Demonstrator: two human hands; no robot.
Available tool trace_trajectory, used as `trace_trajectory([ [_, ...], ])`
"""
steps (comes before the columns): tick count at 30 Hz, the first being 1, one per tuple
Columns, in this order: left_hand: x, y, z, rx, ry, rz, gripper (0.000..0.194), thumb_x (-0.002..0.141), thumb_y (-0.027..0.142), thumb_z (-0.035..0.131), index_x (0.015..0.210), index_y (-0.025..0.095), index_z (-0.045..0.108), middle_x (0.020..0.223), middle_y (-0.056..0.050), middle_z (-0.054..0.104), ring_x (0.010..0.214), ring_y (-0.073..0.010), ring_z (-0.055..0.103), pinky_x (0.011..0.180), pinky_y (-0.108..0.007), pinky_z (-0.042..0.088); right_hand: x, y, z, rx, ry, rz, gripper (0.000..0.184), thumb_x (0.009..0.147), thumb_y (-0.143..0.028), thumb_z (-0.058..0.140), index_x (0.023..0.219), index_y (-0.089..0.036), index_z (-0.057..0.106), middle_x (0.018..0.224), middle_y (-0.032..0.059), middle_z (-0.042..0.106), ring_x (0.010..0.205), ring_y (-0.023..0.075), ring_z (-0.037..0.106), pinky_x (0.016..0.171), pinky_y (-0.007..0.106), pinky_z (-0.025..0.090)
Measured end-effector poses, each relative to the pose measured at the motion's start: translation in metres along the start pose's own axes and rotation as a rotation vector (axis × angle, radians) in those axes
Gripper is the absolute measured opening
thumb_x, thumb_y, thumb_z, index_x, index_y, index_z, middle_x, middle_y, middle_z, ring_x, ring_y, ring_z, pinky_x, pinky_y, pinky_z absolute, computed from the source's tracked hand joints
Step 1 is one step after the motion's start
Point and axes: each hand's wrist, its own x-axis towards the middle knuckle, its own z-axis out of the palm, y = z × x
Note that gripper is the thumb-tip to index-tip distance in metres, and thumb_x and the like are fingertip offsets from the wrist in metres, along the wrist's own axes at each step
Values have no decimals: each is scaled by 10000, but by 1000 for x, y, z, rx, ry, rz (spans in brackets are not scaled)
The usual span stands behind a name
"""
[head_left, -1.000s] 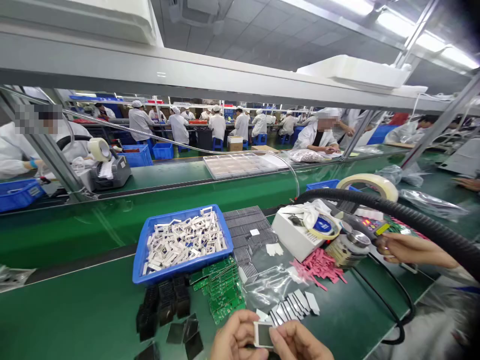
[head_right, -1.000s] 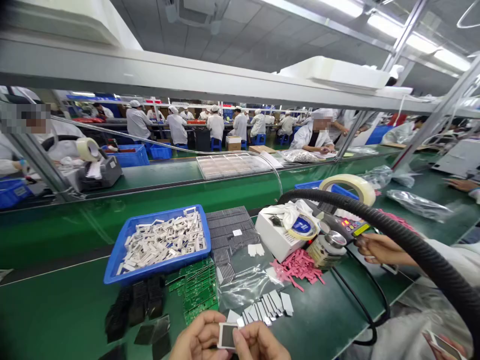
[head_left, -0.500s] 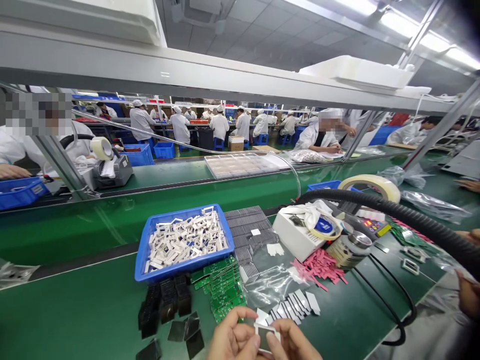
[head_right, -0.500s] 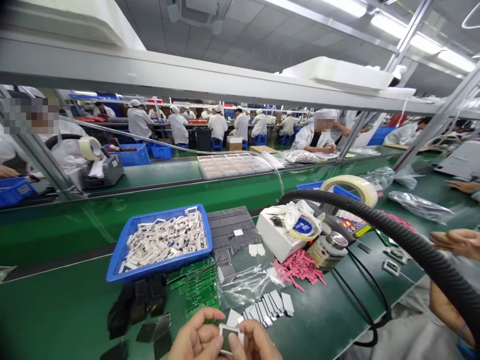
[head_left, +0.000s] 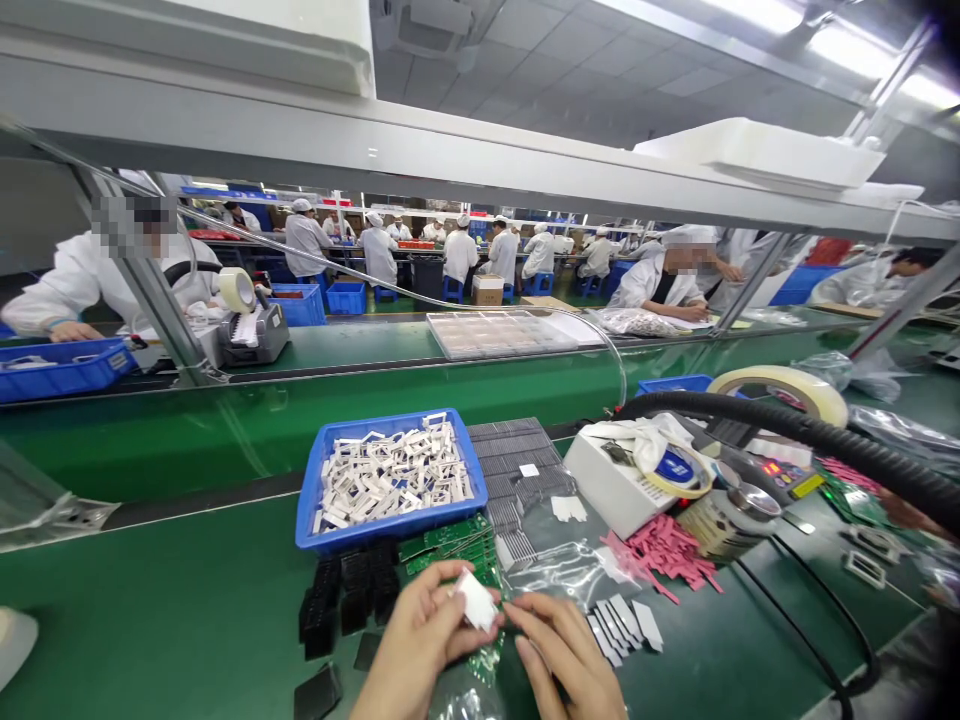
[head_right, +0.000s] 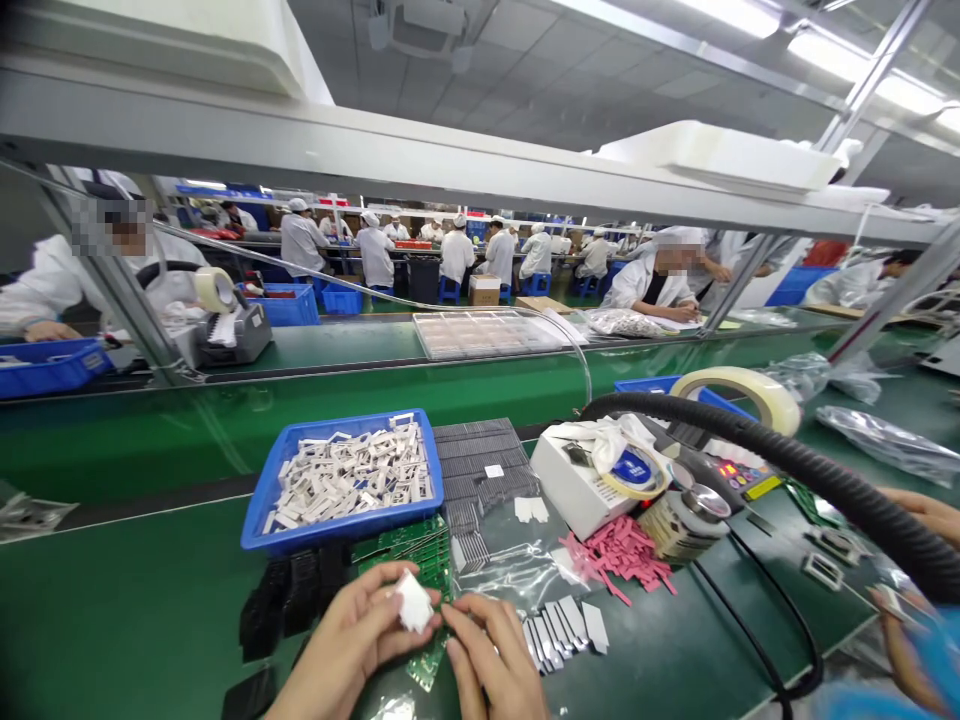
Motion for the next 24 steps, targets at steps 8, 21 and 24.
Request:
trace_trajectory([
  [8,1,28,-13,46,162,209,182,840,294,602,931,137,605,947,-94,737,977,-254,669,940,-408,499,18,16,17,-229,-249,-64,152,845,-128,542,887,-252,620,1228,42,590,1100,227,540,854,364,541],
  [21,-1,24,-10,61,147,161,343,813,320,666,1075,105,615,996,-109,741,937,-221,673,865,-356,526,24,1,14,-230,-368,-59,491,728,-56,651,1140,-314,585,972,34,618,872,214,602,696,331,562],
  [24,-1,23,-10,39,155,159,449,800,319,679,1174,104,551,974,-108,744,938,-244,682,891,-394,519,27,-2,13,-199,-300,-95,352,745,-62,648,1013,-289,631,934,42,595,848,205,593,669,323,556],
])
